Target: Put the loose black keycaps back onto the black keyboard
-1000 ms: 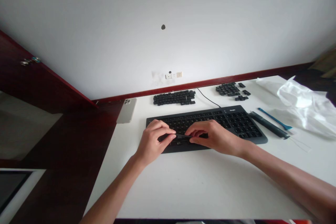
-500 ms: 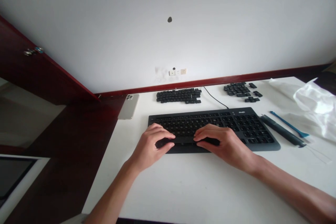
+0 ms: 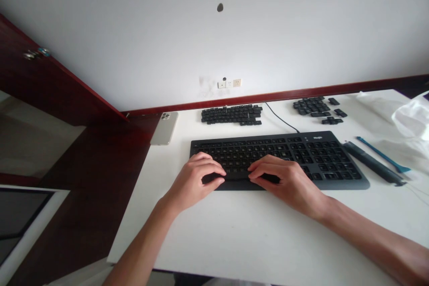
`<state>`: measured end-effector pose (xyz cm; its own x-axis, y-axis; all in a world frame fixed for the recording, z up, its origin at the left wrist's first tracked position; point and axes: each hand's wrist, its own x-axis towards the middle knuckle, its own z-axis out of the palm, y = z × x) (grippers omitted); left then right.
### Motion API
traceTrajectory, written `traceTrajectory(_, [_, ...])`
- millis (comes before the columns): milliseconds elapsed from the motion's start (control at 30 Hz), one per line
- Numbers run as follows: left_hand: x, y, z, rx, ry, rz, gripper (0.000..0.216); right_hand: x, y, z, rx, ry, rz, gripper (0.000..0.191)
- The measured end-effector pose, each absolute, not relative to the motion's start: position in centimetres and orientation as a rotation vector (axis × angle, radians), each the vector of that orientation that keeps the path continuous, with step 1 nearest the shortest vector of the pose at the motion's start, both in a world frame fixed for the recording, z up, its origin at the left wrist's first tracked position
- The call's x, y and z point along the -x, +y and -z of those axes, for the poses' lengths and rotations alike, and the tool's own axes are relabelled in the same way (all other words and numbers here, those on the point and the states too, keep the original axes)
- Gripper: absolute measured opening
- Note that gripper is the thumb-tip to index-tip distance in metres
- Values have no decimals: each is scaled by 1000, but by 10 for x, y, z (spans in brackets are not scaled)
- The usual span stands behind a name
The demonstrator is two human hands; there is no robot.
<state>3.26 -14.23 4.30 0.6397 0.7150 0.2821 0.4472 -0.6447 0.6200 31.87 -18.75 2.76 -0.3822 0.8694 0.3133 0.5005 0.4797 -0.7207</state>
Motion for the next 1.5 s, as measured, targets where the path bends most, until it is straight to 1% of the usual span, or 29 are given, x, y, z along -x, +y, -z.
traceTrajectory(400, [-36, -143, -42, -2366, 870, -651, 10, -322, -189, -29, 1053, -2199, -634, 18])
traceTrajectory(667, [-32, -144, -46, -2387, 874, -604, 17, -321, -187, -31, 1039, -2206, -610, 20])
traceTrajectory(833, [-32, -143, -47, -2395, 865, -608, 18, -321, -190, -31, 1094, -2160, -632, 21])
traceTrajectory(967, [-31, -143, -48, -2373, 890, -610, 28, -322, -191, -28, 1192, -2085, -702, 27])
traceTrajectory(1167, [-29, -143, -50, -2365, 921, -563, 42, -324, -190, -26, 1266, -2041, -754, 28])
traceTrajectory(1233, [-28, -143, -50, -2361, 922, -574, 39, -324, -189, -27, 1252, -2054, -747, 25])
traceTrajectory(1333, [-27, -143, -49, -2357, 902, -597, 29, -325, -188, -28, 1184, -2100, -722, 19])
traceTrajectory(1400, [-27, -143, -48, -2349, 893, -619, 24, -325, -187, -29, 1154, -2113, -709, 18])
traceTrajectory(1500, [-26, -142, -47, -2330, 893, -647, 22, -325, -187, -30, 1156, -2101, -695, 18])
